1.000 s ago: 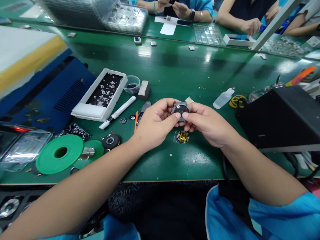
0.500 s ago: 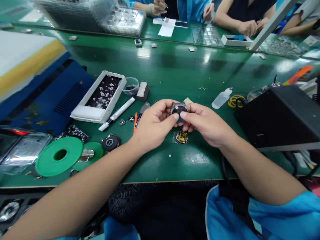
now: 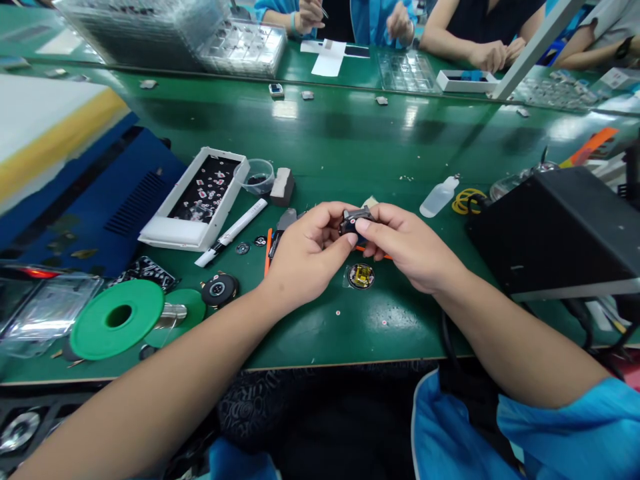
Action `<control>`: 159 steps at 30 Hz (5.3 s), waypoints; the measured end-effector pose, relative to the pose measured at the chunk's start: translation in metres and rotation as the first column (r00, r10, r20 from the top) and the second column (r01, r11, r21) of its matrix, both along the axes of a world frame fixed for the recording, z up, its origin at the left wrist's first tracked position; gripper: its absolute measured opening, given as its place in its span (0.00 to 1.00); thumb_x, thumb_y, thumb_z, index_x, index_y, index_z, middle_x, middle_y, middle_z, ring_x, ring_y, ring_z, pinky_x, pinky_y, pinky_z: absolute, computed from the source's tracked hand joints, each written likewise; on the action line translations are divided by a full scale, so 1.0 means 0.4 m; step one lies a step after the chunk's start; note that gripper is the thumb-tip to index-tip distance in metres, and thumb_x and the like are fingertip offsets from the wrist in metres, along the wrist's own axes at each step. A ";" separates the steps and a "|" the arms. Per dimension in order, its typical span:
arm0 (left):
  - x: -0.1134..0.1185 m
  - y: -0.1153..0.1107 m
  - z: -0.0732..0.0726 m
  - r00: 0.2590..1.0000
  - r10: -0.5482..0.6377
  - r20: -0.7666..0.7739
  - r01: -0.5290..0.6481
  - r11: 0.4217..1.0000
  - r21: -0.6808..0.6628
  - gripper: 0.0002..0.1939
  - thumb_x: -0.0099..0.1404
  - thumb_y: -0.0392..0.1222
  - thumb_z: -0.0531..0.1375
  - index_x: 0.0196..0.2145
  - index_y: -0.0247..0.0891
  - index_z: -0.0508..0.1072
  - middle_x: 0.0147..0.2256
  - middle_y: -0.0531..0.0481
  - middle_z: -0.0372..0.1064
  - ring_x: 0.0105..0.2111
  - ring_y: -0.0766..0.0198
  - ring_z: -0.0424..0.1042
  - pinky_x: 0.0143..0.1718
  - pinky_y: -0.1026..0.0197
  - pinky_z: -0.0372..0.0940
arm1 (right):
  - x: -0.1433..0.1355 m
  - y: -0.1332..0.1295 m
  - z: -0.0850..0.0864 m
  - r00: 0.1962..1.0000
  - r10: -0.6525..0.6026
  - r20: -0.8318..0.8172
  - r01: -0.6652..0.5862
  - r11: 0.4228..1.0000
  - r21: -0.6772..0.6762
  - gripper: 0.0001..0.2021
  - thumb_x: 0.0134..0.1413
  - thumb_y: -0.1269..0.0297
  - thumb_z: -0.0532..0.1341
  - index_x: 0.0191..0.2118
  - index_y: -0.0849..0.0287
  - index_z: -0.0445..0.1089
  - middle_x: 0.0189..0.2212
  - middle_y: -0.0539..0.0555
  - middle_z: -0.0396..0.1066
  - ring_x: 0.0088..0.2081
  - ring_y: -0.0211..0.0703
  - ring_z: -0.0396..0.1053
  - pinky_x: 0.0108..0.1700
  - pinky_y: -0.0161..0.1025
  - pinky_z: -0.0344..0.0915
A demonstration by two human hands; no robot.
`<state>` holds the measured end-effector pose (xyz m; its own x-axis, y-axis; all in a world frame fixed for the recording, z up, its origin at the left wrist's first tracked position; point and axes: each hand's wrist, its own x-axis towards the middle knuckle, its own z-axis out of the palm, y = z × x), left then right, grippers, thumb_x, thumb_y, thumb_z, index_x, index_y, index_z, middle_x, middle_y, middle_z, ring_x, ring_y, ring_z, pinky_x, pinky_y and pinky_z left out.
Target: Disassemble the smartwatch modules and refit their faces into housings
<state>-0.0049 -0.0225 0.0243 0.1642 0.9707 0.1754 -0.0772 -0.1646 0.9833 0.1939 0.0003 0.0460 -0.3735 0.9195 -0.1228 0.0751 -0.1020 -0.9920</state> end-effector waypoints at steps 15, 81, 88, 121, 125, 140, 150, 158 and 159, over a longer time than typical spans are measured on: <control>-0.002 0.010 -0.009 0.987 -0.062 0.147 0.064 0.998 -0.013 0.19 0.66 0.41 0.84 0.51 0.39 0.85 0.44 0.49 0.87 0.42 0.60 0.86 0.49 0.59 0.84 | 0.000 0.000 0.000 1.000 -0.003 -0.010 0.003 1.000 -0.026 0.16 0.64 0.49 0.72 0.39 0.56 0.71 0.31 0.47 0.72 0.33 0.35 0.72 0.37 0.33 0.66; 0.009 -0.007 0.021 0.987 -0.100 0.123 0.104 0.994 -0.025 0.15 0.66 0.44 0.85 0.44 0.41 0.87 0.37 0.52 0.83 0.33 0.64 0.80 0.47 0.58 0.85 | -0.004 -0.002 0.013 0.999 -0.027 0.045 0.032 0.993 -0.111 0.15 0.60 0.52 0.72 0.35 0.55 0.70 0.30 0.50 0.75 0.31 0.37 0.70 0.33 0.34 0.64; 0.007 -0.008 0.020 0.989 -0.099 0.106 0.102 0.995 -0.020 0.16 0.66 0.46 0.85 0.44 0.42 0.88 0.37 0.52 0.84 0.33 0.64 0.80 0.47 0.57 0.85 | -0.004 -0.002 0.015 0.999 -0.027 0.043 0.032 0.993 -0.110 0.17 0.58 0.50 0.74 0.34 0.55 0.70 0.30 0.50 0.75 0.31 0.36 0.69 0.33 0.33 0.64; -0.004 0.000 0.016 0.966 -0.057 0.251 0.139 0.936 -0.323 0.23 0.59 0.45 0.88 0.46 0.37 0.86 0.32 0.52 0.83 0.29 0.67 0.80 0.31 0.67 0.75 | -0.010 -0.010 0.018 0.998 0.028 -0.050 -0.035 0.990 -0.138 0.20 0.61 0.48 0.76 0.36 0.55 0.70 0.30 0.49 0.75 0.32 0.36 0.70 0.34 0.34 0.66; -0.004 0.002 0.016 0.960 -0.065 0.271 0.154 0.933 -0.325 0.23 0.58 0.43 0.88 0.45 0.37 0.86 0.32 0.52 0.83 0.28 0.67 0.80 0.30 0.67 0.75 | -0.009 -0.010 0.018 0.999 0.021 -0.049 -0.028 0.990 -0.138 0.19 0.61 0.49 0.77 0.37 0.56 0.71 0.31 0.49 0.75 0.31 0.35 0.69 0.34 0.34 0.66; 0.000 -0.001 0.024 0.958 -0.052 0.281 0.151 0.928 -0.341 0.24 0.58 0.44 0.89 0.45 0.35 0.86 0.31 0.54 0.83 0.28 0.71 0.79 0.30 0.70 0.74 | -0.012 -0.008 0.018 0.999 0.024 -0.039 -0.029 0.991 -0.130 0.18 0.60 0.49 0.76 0.36 0.56 0.71 0.30 0.50 0.75 0.31 0.35 0.68 0.33 0.33 0.66; -0.002 0.000 0.015 0.958 -0.066 0.281 0.160 0.931 -0.328 0.25 0.58 0.45 0.89 0.46 0.36 0.86 0.31 0.54 0.83 0.28 0.70 0.80 0.31 0.70 0.75 | -0.011 -0.007 0.013 0.998 0.030 -0.057 -0.037 0.991 -0.127 0.18 0.60 0.50 0.76 0.36 0.55 0.70 0.29 0.49 0.75 0.31 0.34 0.69 0.33 0.31 0.66; -0.001 0.000 0.015 0.960 -0.061 0.273 0.153 0.933 -0.326 0.25 0.59 0.45 0.89 0.46 0.36 0.86 0.32 0.54 0.83 0.28 0.70 0.80 0.31 0.70 0.75 | -0.012 -0.009 0.019 0.997 0.042 -0.061 -0.049 0.991 -0.126 0.19 0.61 0.49 0.76 0.36 0.55 0.69 0.29 0.49 0.75 0.31 0.35 0.69 0.33 0.32 0.66; -0.002 0.000 0.016 0.960 -0.062 0.273 0.153 0.933 -0.326 0.24 0.59 0.46 0.89 0.46 0.36 0.86 0.32 0.54 0.83 0.28 0.70 0.80 0.31 0.69 0.75 | -0.012 -0.009 0.018 0.997 0.040 -0.062 -0.048 0.991 -0.126 0.19 0.61 0.49 0.76 0.36 0.55 0.69 0.29 0.49 0.75 0.31 0.35 0.69 0.33 0.32 0.66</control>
